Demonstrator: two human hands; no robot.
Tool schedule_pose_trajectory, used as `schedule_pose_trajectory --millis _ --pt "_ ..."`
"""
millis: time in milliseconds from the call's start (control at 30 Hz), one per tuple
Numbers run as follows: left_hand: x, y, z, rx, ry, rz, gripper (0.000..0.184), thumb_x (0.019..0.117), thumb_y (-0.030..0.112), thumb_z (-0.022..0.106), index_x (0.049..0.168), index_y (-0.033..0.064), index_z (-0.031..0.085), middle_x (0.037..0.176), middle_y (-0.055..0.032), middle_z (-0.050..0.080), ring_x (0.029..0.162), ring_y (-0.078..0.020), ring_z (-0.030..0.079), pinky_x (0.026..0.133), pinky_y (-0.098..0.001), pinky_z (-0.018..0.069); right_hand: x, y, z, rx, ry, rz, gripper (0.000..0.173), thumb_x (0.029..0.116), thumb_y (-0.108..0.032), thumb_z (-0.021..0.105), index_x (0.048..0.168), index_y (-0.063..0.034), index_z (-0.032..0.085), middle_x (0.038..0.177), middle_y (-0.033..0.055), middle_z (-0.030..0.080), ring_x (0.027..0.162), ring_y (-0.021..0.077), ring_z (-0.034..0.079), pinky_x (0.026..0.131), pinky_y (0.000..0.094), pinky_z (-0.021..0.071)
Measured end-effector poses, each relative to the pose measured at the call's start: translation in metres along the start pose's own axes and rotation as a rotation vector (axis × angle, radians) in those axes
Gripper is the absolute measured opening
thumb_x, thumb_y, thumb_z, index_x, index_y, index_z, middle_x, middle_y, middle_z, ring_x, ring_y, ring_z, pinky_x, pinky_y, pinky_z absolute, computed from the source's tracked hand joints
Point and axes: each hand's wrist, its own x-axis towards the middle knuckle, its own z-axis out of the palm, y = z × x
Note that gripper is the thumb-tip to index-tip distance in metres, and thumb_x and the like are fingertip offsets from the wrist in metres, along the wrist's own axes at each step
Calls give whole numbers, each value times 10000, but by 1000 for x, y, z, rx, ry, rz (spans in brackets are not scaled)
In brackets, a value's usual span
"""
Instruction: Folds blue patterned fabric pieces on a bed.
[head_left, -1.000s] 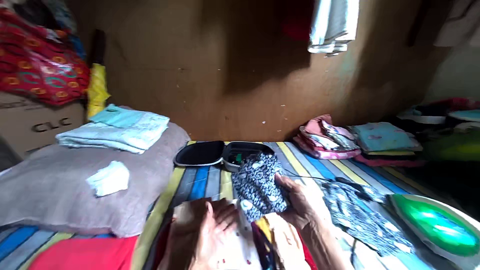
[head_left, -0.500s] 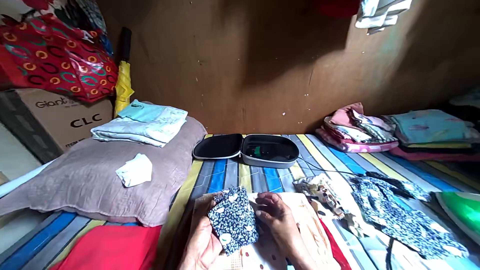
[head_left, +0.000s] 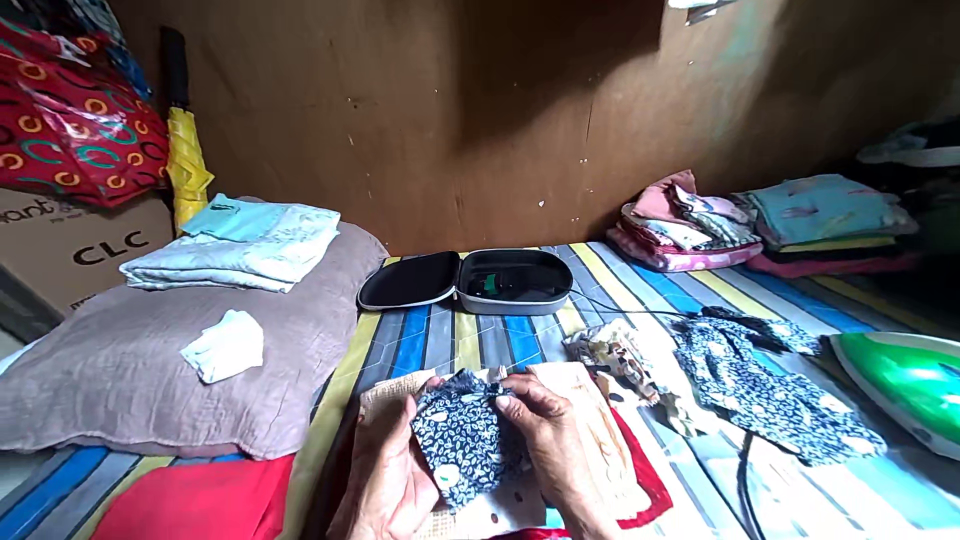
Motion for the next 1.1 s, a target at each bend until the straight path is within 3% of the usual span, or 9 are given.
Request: schedule_pose_trajectory --millis 100,200,367,600,700,833,967,1033,1100 --pt "-3 -1 -4 -101 -64 -44 674 1046 600 191 1308 115 578 1195 -129 712 1078 -297 716 848 -506 615 1 -4 0 105 -1 22 178 912 52 584 954 -4 747 917 -20 735 888 -9 675 843 182 562" --pt "-11 -8 6 -167 60 -67 721 1023 663 196 1143 113 646 1030 -123 752 948 -272 749 782 -499 628 -1 -10 1 380 -51 97 222 975 33 461 996 -60 661 892 -59 723 829 -5 683 797 201 578" --pt "-22 -11 1 -129 3 -239 564 869 614 666 1125 112 686 1028 -162 744 952 -316 744 772 -539 623 0 -11 -11 948 -115 168 112 866 -251 676 834 -158 731 830 39 731 842 152 719 827 321 581" --pt "-30 -16 21 408 201 -5 305 995 -86 442 1235 44 578 946 -60 737 801 -161 742 692 -347 642 59 75 -3 1453 -856 -481 359 1079 -193 426 1330 -95 663 1342 119 673 1316 281 604 1062 424 528" --pt "-18 -9 18 497 278 317 278 937 -150 503 1169 -22 587 955 -49 718 826 -101 716 742 -277 623 16 44 -10 1366 -447 -195 366 1078 -267 422 1340 -108 623 1368 86 649 1319 253 589 1086 412 494" --pt "0 14 -7 754 381 428 402 943 -106 535 1340 -49 524 1250 -132 604 1048 -123 639 868 -271 556 15 -9 -20 940 261 595 490 1112 -356 252 1076 -47 630 925 128 743 873 264 751 780 406 625" --pt "4 23 -23 800 409 288 449 980 -45 552 1420 0 478 1384 -165 540 1160 -204 603 920 -363 539 19 -23 -18 613 307 697 389 1120 -279 313 1001 -56 609 794 68 697 686 148 704 612 294 606" --pt "3 24 -25 817 400 288 527 939 -97 573 1443 0 455 1411 -167 521 1182 -204 592 937 -346 531 14 -23 -18 304 142 620 229 1065 -50 445 1280 -40 525 992 66 648 805 96 660 692 241 560" --pt "2 25 -25 851 388 294 595 898 -147 590 1457 -6 442 1428 -172 509 1186 -196 587 938 -324 526 11 -17 -20 -11 -56 504 470 950 48 608 1393 2 460 1169 111 611 941 99 641 806 251 550"
